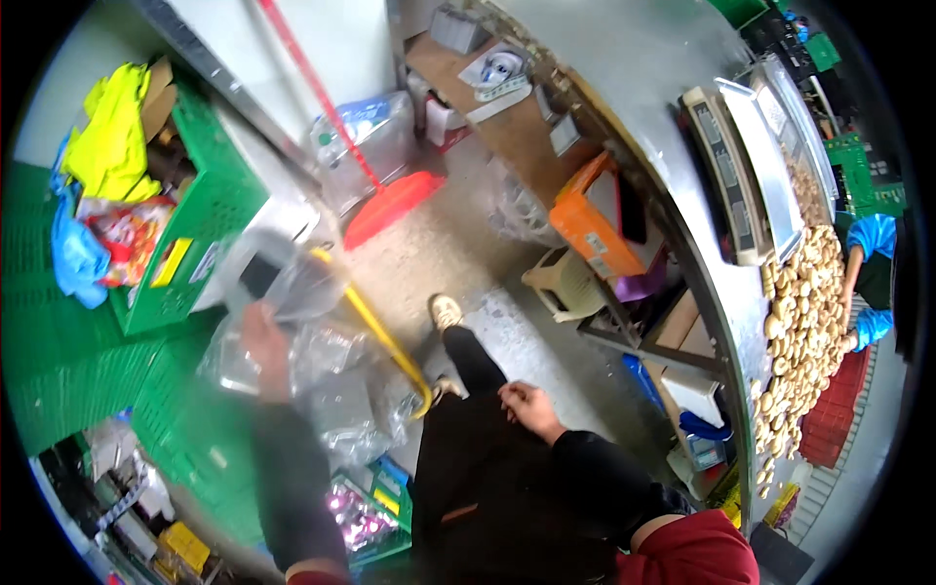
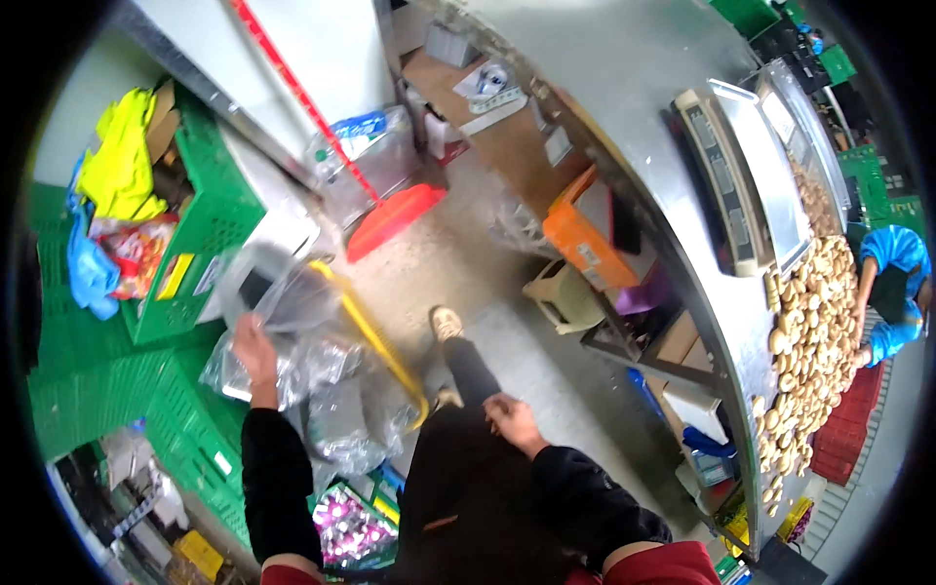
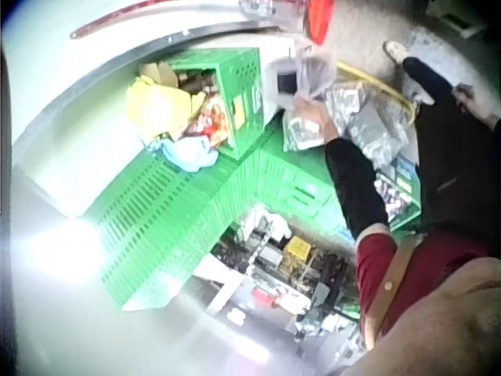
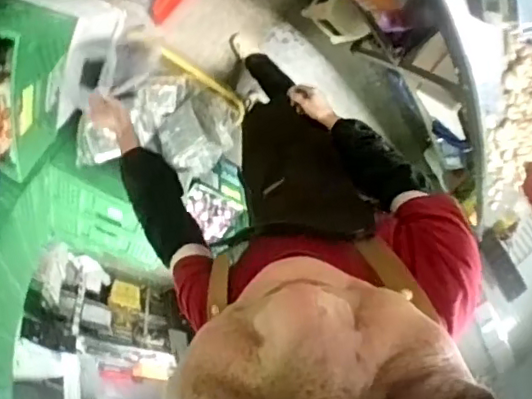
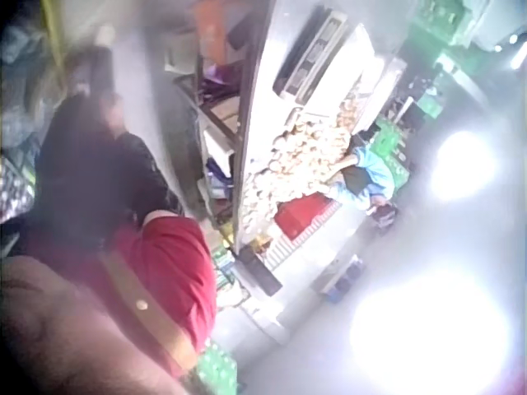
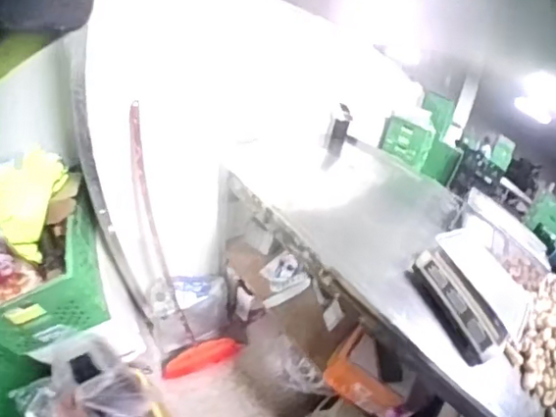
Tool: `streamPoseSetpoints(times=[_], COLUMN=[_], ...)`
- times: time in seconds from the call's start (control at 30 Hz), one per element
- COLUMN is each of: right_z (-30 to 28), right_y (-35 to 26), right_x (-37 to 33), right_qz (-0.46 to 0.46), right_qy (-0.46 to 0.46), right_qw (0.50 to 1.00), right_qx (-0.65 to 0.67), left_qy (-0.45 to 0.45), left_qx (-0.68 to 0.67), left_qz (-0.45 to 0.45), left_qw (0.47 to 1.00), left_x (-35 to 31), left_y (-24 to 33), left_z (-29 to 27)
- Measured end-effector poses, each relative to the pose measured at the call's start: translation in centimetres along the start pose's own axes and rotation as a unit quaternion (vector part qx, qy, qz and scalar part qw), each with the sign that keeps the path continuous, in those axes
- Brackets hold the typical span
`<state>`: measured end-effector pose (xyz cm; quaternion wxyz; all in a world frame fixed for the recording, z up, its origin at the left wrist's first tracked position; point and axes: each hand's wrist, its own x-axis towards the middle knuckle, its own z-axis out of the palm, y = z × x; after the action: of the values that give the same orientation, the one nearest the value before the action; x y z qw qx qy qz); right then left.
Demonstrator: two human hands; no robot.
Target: The person prepares for packing by retrieving black plastic trays from a bin and placing them on an industrial stainless steel table. They kemudian gather handfuls of brown mushrooms from a large pile and place them into the trays, checking the weight of the filled trays on a digital scale.
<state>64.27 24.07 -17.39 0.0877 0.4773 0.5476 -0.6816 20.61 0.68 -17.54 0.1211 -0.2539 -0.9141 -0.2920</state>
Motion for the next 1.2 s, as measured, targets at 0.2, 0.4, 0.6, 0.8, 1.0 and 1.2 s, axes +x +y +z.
streamPoseSetpoints(times=[0.2,0.4,0.6,0.8,1.0,1.2], right_z=[0.7,-1.8,-8.3,-16.4,-26.9,-34.1], right_y=[-4.8,-11.2,-7.5,-5.5,-4.7,-4.0], right_x=[-3.9,-13.1,-22.7,-28.1,-31.3,-33.3], right_qz=[0.009,-0.050,-0.178,-0.247,-0.280,-0.195], right_qy=[-0.036,-0.220,-0.028,0.145,0.356,0.492], right_qw=[0.955,0.782,0.763,0.756,0.788,0.833], right_qx=[0.295,0.581,0.621,0.589,0.417,0.160], left_qy=[-0.026,-0.056,-0.333,-0.384,-0.535,-0.586], left_qx=[-0.196,-0.247,-0.703,-0.655,-0.659,-0.651], left_qz=[0.071,0.208,0.313,0.166,0.075,-0.110], left_qw=[0.978,0.945,0.545,0.629,0.524,0.470], left_x=[1.7,-3.3,-3.0,-10.0,-16.2,-19.9], left_y=[20.5,27.7,44.6,55.6,69.1,75.8], left_z=[-13.8,-20.7,-21.9,-17.8,-11.4,-5.2])
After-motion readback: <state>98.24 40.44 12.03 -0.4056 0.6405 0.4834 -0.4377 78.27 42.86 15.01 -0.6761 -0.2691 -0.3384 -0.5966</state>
